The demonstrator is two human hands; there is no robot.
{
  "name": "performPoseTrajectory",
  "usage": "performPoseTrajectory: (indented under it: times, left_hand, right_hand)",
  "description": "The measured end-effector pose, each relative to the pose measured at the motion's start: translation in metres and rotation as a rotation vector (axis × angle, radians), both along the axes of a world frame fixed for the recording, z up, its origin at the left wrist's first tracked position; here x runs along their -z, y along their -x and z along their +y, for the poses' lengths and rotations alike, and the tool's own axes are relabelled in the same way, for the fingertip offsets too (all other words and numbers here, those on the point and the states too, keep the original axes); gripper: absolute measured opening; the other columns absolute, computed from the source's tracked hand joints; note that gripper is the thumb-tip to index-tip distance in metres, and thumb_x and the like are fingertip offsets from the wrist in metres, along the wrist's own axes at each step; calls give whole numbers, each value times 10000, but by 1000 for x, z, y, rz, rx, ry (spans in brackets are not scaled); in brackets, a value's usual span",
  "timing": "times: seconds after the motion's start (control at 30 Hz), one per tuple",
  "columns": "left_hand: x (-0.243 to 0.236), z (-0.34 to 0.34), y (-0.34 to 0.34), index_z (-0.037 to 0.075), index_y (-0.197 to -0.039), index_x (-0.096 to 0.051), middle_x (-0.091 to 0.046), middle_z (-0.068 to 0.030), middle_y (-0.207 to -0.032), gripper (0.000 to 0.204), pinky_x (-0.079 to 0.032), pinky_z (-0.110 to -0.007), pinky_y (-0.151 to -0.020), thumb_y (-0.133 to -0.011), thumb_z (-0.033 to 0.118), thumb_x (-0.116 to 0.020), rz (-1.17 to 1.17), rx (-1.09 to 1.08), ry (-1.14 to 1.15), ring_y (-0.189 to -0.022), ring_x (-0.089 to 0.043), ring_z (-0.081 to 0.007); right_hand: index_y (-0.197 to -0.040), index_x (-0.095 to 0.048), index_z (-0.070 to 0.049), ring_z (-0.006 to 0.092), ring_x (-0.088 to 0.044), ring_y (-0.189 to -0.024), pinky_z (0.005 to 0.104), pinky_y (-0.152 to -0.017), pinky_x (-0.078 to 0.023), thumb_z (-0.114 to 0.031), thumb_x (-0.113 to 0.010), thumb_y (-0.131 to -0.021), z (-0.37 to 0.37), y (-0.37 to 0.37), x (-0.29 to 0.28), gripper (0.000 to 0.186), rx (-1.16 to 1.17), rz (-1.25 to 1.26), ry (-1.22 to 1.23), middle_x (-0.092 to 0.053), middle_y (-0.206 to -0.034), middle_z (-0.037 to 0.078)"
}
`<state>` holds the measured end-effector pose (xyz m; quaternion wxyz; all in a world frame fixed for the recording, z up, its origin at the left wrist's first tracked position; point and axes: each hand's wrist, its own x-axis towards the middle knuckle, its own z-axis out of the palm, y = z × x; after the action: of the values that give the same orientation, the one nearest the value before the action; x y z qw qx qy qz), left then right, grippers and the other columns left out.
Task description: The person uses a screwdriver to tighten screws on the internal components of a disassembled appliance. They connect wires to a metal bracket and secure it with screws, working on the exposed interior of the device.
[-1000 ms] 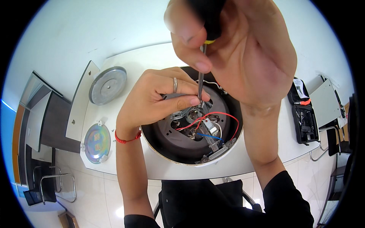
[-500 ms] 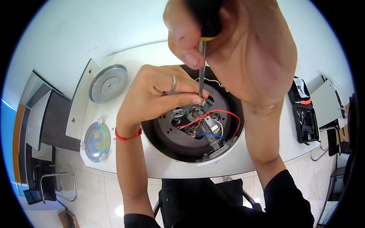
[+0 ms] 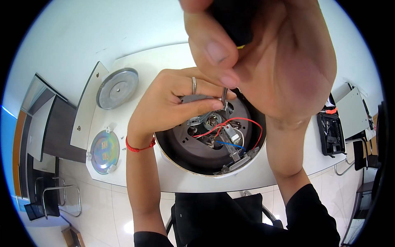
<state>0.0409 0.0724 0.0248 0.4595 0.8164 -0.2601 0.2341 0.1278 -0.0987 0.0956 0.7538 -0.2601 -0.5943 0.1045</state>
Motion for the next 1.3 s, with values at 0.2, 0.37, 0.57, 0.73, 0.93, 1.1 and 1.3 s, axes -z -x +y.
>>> performPoseTrajectory:
  times: [0.2, 0.37, 0.57, 0.73, 0.93, 1.1, 1.3]
  left_hand:
    - [1, -1, -3, -10, -959, -816, -825, -111, -948, 129, -592, -300, -807, -886, 89, -856, -10, -20, 2, -873, -777, -206]
    - [-2, -3, 1, -9, -936, -802, -810, -95, -897, 129, -572, -293, -780, -880, 88, -865, 28, -59, 3, -827, -753, -179]
    - [-1, -4, -2, -11, -927, -799, -807, -102, -915, 151, -574, -306, -787, -866, 100, -880, 44, -38, 48, -848, -753, -191]
    - [0, -3, 0, -16, -937, -804, -814, -125, -982, 129, -592, -336, -829, -861, 70, -862, 4, -34, -11, -895, -772, -238]
    - [-1, -2, 0, -21, -940, -804, -816, -130, -1010, 96, -606, -350, -877, -855, 21, -821, 22, -3, -44, -952, -791, -272]
    - [-4, -1, 0, -19, -911, -779, -814, -126, -989, 86, -607, -349, -875, -855, 24, -829, 49, 5, -80, -946, -792, -273]
    - [0, -1, -3, 2, -908, -771, -813, -107, -959, 108, -601, -345, -851, -858, 55, -851, 64, -4, -70, -920, -797, -255]
  right_hand:
    - [-1501, -467, 88, 229, -746, -784, 365, -699, -642, -220, -398, -1155, -8, 1, 2, 469, 6, -1, -1, -737, -1032, 178]
    - [-1501, -467, 88, 228, -745, -783, 364, -697, -641, -222, -394, -1156, -3, 2, 2, 469, 14, 1, -3, -736, -1032, 177]
    - [-1501, -466, 87, 227, -744, -781, 364, -695, -640, -224, -390, -1157, -4, 2, 1, 470, 26, -2, -6, -735, -1032, 175]
    - [-1501, -466, 87, 226, -743, -779, 364, -694, -639, -225, -387, -1157, -3, 4, 1, 471, 32, -1, -12, -734, -1033, 173]
    - [-1502, -465, 86, 225, -742, -777, 363, -692, -638, -227, -382, -1158, -2, 1, -1, 472, 44, -3, -17, -733, -1033, 172]
    - [-1502, -465, 85, 224, -741, -775, 363, -690, -638, -228, -379, -1159, -4, -1, -4, 473, 55, -4, -23, -732, -1033, 170]
    - [-1502, -464, 85, 223, -739, -773, 362, -688, -637, -230, -374, -1160, -9, 1, -4, 474, 69, -7, -30, -731, -1033, 168]
